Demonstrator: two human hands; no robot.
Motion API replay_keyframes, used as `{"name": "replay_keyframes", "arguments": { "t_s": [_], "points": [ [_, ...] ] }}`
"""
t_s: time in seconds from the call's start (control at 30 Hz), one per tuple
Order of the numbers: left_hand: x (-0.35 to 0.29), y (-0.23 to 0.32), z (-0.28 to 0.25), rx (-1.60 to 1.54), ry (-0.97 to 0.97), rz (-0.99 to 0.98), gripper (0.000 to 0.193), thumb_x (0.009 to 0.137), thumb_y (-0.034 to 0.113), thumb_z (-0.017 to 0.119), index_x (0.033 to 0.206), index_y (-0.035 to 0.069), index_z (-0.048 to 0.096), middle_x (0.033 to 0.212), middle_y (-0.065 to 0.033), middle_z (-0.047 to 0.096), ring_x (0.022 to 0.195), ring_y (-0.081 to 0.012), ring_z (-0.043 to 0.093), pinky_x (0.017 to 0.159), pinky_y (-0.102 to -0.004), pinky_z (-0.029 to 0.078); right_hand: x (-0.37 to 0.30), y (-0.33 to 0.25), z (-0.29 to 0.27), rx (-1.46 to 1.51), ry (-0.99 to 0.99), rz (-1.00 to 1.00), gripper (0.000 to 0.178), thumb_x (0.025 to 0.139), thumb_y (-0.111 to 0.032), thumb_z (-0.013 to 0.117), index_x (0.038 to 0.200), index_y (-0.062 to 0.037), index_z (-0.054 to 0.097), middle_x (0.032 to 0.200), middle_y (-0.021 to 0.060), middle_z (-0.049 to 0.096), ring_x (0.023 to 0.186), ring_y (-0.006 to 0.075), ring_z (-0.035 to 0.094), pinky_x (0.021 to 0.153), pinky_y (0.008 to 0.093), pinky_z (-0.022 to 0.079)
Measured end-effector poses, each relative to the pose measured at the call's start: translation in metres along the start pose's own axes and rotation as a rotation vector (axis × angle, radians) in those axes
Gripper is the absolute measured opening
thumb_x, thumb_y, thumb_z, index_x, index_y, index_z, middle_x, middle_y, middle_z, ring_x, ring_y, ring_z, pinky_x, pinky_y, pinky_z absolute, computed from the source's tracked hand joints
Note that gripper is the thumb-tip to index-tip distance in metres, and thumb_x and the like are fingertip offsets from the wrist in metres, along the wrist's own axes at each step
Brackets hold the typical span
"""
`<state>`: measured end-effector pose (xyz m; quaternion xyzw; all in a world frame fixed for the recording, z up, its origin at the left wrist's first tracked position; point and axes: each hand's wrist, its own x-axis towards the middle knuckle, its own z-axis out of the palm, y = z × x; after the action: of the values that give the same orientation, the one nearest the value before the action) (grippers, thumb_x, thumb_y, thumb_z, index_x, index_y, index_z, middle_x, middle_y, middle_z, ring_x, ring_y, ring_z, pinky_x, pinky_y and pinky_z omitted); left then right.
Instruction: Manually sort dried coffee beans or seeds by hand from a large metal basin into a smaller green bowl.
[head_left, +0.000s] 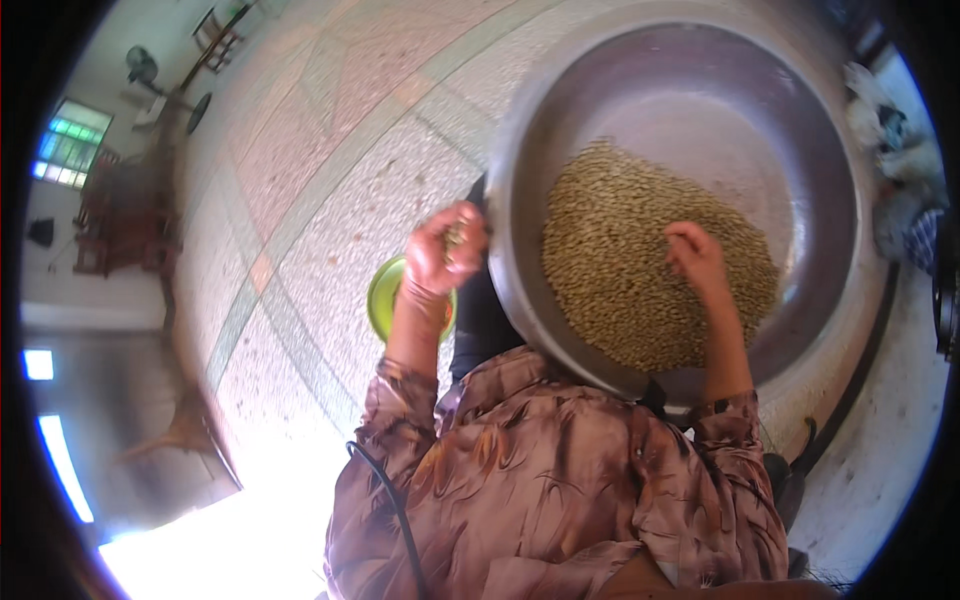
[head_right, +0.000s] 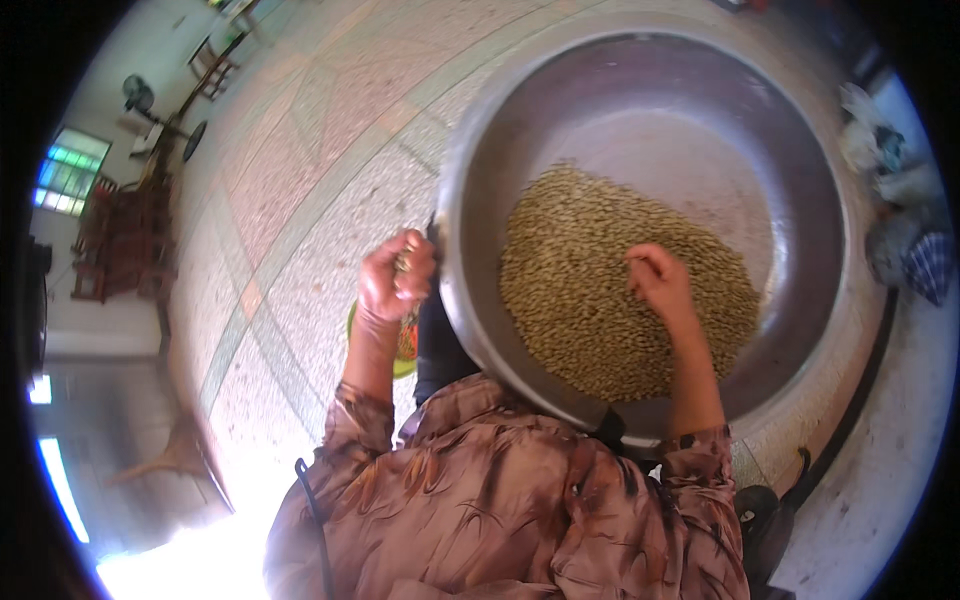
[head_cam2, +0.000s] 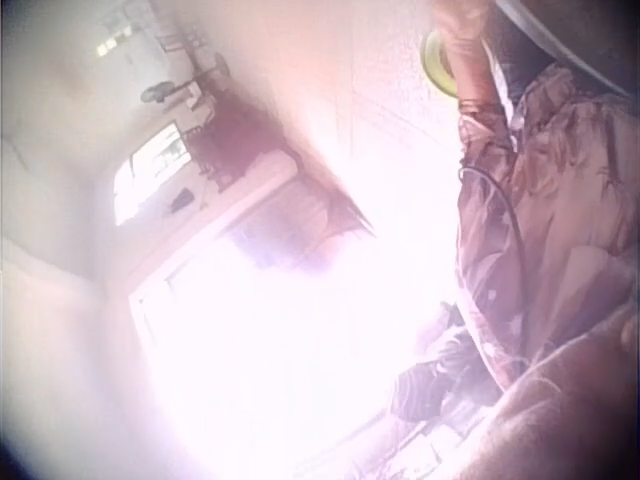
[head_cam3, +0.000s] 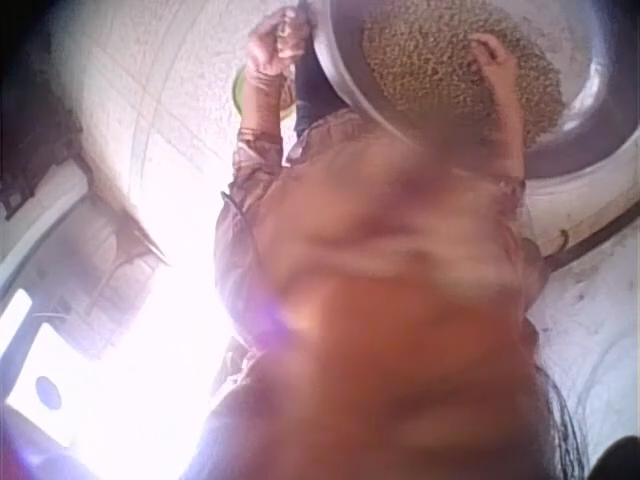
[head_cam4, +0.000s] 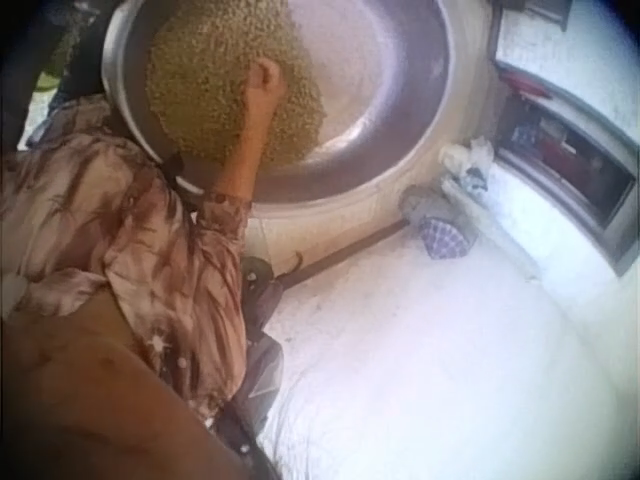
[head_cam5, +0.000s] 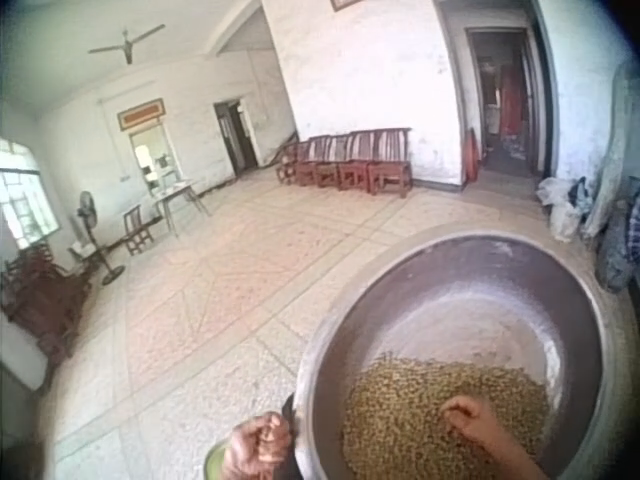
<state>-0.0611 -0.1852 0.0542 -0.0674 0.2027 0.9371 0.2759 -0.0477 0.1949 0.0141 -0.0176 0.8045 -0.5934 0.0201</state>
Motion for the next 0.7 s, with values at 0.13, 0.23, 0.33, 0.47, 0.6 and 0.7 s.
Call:
{"name": "replay_keyframes", "arguments": {
  "t_s": [0.13,0.23,0.33,0.47,0.6,0.7],
  "points": [
    [-0.057,0.052,-0.122,0.019,0.238,0.187,0.018,0.092,0.018,0.042,0.092,0.004,0.052,0.075,-0.0045,0.050,0.052,-0.0101,0.041,0.038,-0.0203,0.031,0.005,0.000,0.009,-0.023,-0.031,-0.009,0.012,0.088,-0.010,0.052,0.095,-0.0043,0.061,0.061,0.0016,0.057,0.049,0.0070,0.051,0.045,0.0238,0.042],
    [-0.114,0.056,-0.207,0.007,0.609,0.328,0.022,0.091,0.023,0.044,0.098,0.004,0.052,0.078,-0.0051,0.053,0.061,-0.0152,0.050,0.047,-0.0234,0.042,0.006,0.000,0.022,0.013,-0.047,0.040,0.013,0.088,-0.010,0.052,0.096,-0.0041,0.061,0.061,0.0017,0.058,0.049,0.0068,0.051,0.045,0.0238,0.042],
    [-0.118,0.016,-0.215,0.419,0.762,0.282,0.045,0.083,0.034,0.054,0.117,0.005,0.046,0.110,-0.0086,0.046,0.092,-0.0244,0.048,0.068,-0.0334,0.045,0.002,0.011,0.009,-0.002,-0.019,0.042,0.013,0.088,-0.010,0.052,0.096,-0.0044,0.061,0.061,0.0015,0.057,0.049,0.0070,0.051,0.046,0.0238,0.042],
    [-0.111,0.013,-0.225,0.516,1.088,0.298,0.058,0.079,0.038,0.060,0.125,0.006,0.044,0.125,-0.0094,0.044,0.108,-0.0282,0.045,0.083,-0.0395,0.044,0.001,0.017,0.005,0.023,0.026,0.031,0.014,0.089,-0.011,0.052,0.096,-0.0048,0.061,0.063,0.0015,0.057,0.050,0.0066,0.050,0.046,0.0235,0.041],
    [-0.092,0.013,-0.268,0.338,1.436,0.309,0.055,0.079,0.037,0.061,0.122,0.008,0.047,0.124,-0.0079,0.045,0.110,-0.0269,0.044,0.090,-0.0413,0.041,0.000,0.008,-0.008,0.001,0.110,0.030,0.014,0.089,-0.012,0.053,0.097,-0.0057,0.061,0.065,0.0005,0.058,0.051,0.0058,0.050,0.047,0.0234,0.040],
    [-0.138,0.079,-0.314,1.070,1.258,0.488,0.040,0.080,0.025,0.057,0.115,0.007,0.051,0.122,-0.0097,0.047,0.110,-0.0229,0.045,0.090,-0.0357,0.039,0.014,0.004,-0.001,-0.145,0.193,-0.311,0.014,0.088,-0.012,0.054,0.098,-0.0055,0.061,0.065,0.0023,0.057,0.054,0.0087,0.052,0.049,0.0258,0.042]
  ]
}}
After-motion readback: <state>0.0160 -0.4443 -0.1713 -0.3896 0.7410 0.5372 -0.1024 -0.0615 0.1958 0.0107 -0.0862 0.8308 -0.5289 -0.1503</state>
